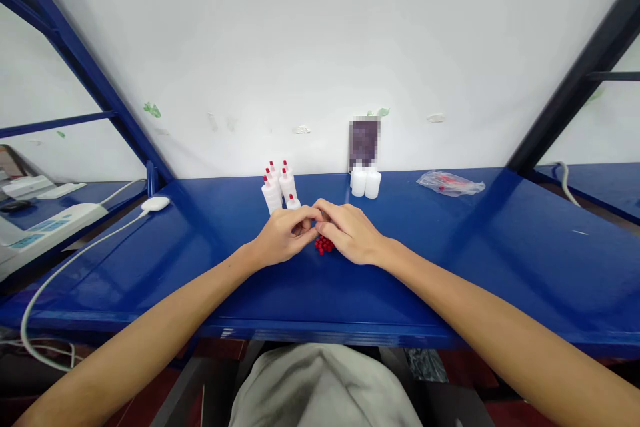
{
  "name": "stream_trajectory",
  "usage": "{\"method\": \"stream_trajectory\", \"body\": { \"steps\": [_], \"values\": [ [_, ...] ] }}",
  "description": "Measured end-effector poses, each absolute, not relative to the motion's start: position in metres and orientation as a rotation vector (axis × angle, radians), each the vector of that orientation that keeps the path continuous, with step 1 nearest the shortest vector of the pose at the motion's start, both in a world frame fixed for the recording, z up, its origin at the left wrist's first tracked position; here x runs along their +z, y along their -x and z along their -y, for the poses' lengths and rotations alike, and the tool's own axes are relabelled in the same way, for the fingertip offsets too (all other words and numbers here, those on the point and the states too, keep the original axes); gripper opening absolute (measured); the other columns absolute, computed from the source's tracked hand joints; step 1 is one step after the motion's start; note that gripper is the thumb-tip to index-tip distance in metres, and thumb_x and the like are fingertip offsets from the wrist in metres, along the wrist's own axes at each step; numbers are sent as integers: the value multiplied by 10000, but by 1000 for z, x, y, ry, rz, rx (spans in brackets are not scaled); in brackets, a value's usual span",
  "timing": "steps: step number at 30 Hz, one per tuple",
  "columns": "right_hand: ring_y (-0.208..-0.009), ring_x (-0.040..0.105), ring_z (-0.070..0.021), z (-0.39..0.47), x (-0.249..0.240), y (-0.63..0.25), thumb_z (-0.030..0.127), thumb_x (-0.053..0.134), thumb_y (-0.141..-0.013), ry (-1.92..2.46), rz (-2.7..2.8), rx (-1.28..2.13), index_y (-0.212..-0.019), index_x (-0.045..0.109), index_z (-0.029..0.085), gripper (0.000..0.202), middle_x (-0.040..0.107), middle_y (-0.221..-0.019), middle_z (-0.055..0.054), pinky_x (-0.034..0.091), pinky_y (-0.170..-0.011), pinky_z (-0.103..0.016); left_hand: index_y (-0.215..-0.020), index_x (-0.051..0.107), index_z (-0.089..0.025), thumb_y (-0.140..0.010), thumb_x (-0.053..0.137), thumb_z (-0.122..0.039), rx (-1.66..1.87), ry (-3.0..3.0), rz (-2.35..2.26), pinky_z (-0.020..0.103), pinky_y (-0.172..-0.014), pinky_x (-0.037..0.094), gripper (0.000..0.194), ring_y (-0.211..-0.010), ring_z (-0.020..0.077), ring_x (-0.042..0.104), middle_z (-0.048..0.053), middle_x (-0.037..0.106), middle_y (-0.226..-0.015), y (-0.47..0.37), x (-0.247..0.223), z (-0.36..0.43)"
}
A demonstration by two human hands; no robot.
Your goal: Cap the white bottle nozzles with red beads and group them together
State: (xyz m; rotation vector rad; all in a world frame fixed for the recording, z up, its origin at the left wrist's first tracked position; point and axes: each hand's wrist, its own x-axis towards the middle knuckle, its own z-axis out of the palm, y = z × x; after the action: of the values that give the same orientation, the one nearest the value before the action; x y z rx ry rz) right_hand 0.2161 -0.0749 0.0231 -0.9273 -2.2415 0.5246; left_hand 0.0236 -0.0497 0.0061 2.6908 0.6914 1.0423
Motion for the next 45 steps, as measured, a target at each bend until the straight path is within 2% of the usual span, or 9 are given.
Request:
{"method": "stream_trajectory", "body": {
  "steps": [3, 10, 14, 18, 24, 30, 38, 45],
  "values": [
    [-624, 505, -159, 76, 23, -215, 227, 384, -874, 922, 2261, 494, -884, 519, 222, 135, 592, -738, 14, 362, -629, -278, -1002, 601, -181, -944, 475, -286, 1006, -2691, -692, 191, -558, 364, 174, -514, 74, 437, -54, 495, -585, -24, 5, 50],
    [-575, 510, -156, 81, 22, -211, 164, 372, -852, 970, 2238, 467, -941, 528, 219, 188, 592, -677, 26, 356, -609, -275, -1037, 620, -185, -940, 493, -289, 1004, -2733, -676, 190, -549, 362, 191, -506, 73, 474, -50, 540, -581, -26, 2, 51],
    [-589, 519, -150, 78, 21, -213, 266, 384, -914, 892, 2184, 504, -968, 558, 203, 193, 585, -697, 19, 360, -606, -272, -1067, 586, -178, -944, 471, -264, 1016, -2669, -665, 189, -534, 336, 189, -475, 67, 428, -73, 482, -550, -25, 4, 52],
    [-557, 516, -151, 69, 20, -221, 378, 379, -956, 996, 2117, 440, -1078, 559, 197, 283, 555, -623, 35, 350, -586, -272, -1046, 529, -185, -949, 458, -327, 1117, -2468, -815, 194, -505, 297, 186, -443, 71, 372, -95, 418, -515, -23, 9, 49],
    [-563, 512, -137, 56, 20, -233, 268, 461, -900, 1273, 2165, 278, -1035, 606, 197, 210, 584, -643, 32, 328, -584, -269, -954, 547, -198, -906, 512, -347, 1405, -2082, -1241, 194, -541, 337, 160, -434, 75, 397, -104, 416, -465, -14, 12, 32],
    [-554, 515, -129, 54, 19, -233, 221, 470, -870, 1316, 2305, 333, -997, 622, 191, 200, 604, -625, 28, 317, -569, -257, -978, 633, -190, -892, 506, -346, 1387, -2105, -1442, 220, -601, 378, 219, -450, 95, 440, -88, 458, -457, -8, 12, 22],
    [-581, 521, -125, 56, 24, -236, 181, 496, -812, 1257, 2454, 408, -967, 621, 197, 200, 625, -678, 20, 336, -583, -254, -1030, 653, -189, -900, 498, -339, 1385, -2104, -1484, 223, -600, 374, 252, -461, 103, 472, -72, 498, -472, -5, 12, 17],
    [-556, 499, -116, 58, 33, -244, 218, 585, -739, 1244, 2616, 451, -893, 592, 209, 154, 596, -665, 35, 325, -549, -248, -1092, 673, -203, -907, 503, -325, 1259, -2190, -1543, 245, -636, 376, 279, -505, 123, 509, -49, 552, -515, -4, 5, 10]
  ]
}}
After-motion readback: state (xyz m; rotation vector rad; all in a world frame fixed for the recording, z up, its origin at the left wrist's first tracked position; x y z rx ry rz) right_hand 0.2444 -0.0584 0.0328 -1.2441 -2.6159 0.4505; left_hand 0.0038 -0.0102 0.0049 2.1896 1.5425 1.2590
